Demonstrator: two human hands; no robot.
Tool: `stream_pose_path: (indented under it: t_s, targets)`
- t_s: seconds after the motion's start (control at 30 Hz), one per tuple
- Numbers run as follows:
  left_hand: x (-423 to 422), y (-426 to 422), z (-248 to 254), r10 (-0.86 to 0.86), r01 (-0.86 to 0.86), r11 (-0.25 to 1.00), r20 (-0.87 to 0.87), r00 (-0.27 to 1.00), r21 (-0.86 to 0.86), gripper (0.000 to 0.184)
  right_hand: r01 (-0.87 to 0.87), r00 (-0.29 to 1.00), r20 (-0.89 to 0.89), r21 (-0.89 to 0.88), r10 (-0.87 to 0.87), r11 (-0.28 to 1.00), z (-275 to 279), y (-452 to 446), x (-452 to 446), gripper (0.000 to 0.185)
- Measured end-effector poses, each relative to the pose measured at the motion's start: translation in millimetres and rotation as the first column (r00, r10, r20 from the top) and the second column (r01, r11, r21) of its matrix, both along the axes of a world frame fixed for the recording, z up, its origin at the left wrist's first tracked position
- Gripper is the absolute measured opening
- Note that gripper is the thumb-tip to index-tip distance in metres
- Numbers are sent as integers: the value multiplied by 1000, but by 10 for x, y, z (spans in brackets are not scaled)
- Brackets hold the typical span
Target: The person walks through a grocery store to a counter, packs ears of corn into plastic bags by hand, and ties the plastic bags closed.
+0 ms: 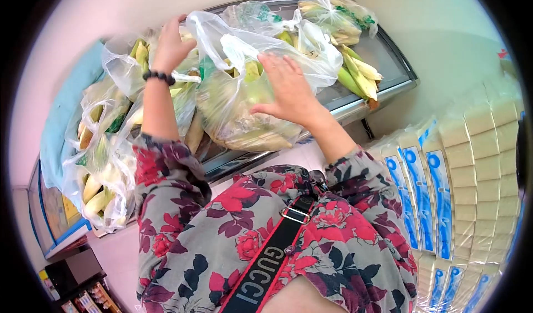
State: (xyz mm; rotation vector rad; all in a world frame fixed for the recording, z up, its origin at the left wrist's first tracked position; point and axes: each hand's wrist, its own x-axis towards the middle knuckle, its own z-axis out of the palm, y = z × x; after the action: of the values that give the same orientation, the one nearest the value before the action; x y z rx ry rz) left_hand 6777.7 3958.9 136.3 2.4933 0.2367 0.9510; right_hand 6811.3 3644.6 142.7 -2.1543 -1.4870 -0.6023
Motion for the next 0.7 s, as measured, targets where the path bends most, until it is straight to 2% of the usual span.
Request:
stream_pose_path:
  t_s: [0.03, 0.07, 0.1, 0.13, 0.17, 0.2, 0.23, 0.27, 0.33, 0.37, 0.4, 0.43, 0.47, 0.53, 0.57, 0.63, 0.7]
  targets:
    - [-154, -211, 100, -5, 1, 999, 97, 995, 39, 48, 4, 998, -69, -110, -11, 994, -36, 63, 11, 50]
    - [-303, -491, 199, -14, 0, 997, 189, 982, 76, 51, 50, 970, -210, -307, -119, 950, -179, 88, 78, 44]
    - [-430, -780, 188, -151, 150, 989, 172, 974, 19, 51, 61, 915, -319, -498, -248, 865, -312, 97, 96, 39]
    - [-535, -1011, 138, -283, 293, 955, 165, 945, -38, 52, -87, 950, -298, -531, -90, 843, -419, 64, 51, 30]
    - [-628, -1155, 30, -399, 399, 917, 48, 916, 13, 52, -228, 958, -277, -567, 78, 791, -467, 11, -7, 24]
    - [-733, -1285, -107, -499, 503, 863, -80, 863, 45, 53, -378, 906, -374, -507, 197, 775, -397, -68, -170, 23]
    - [-835, -1399, -259, -573, 581, 814, -186, 798, -16, 46, -516, 828, -473, -430, 302, 741, -328, -164, -376, 23]
    - [-947, -1482, -360, -645, 650, 755, -284, 710, -89, 42, -571, 789, -534, -458, 303, 681, -312, -246, -499, 24]
    - [-1178, -1548, -402, -501, 588, 806, -603, 621, -64, 36, -668, 721, -649, -556, 244, 494, -212, -357, -598, 28]
    - [-1286, -1542, -422, -405, 563, 826, -735, 544, -39, 36, -662, 693, -702, -533, 162, 527, -231, -409, -586, 32]
    - [-1433, -1465, -545, -417, 488, 873, -548, 725, -19, 41, -653, 657, -750, -511, 81, 559, -253, -467, -559, 37]
    - [-1535, -1408, -497, -291, 381, 925, -651, 701, -2, 41, -640, 610, -793, -491, 1, 591, -284, -526, -530, 42]
    - [-1619, -1373, -441, -162, 273, 962, -743, 649, 29, 42, -541, 638, -766, -521, -82, 660, -358, -581, -456, 43]
    - [-1750, -1328, -551, -142, 244, 970, -764, 630, 22, 44, -317, 663, -703, -575, -257, 754, -554, -673, -265, 50]
    - [-1791, -1338, -616, -132, 230, 973, -772, 622, 19, 47, -179, 768, -587, -581, -257, 794, -605, -746, -221, 54]
    - [-1800, -1546, -772, -69, 159, 985, -697, 714, 65, 57, 98, 906, -308, -514, -290, 852, -673, -858, -185, 71]
    - [-1751, -1772, -1047, -27, 69, 996, -593, 805, 48, 77, 141, 901, -313, -443, -300, 885, -755, -874, -235, 88]
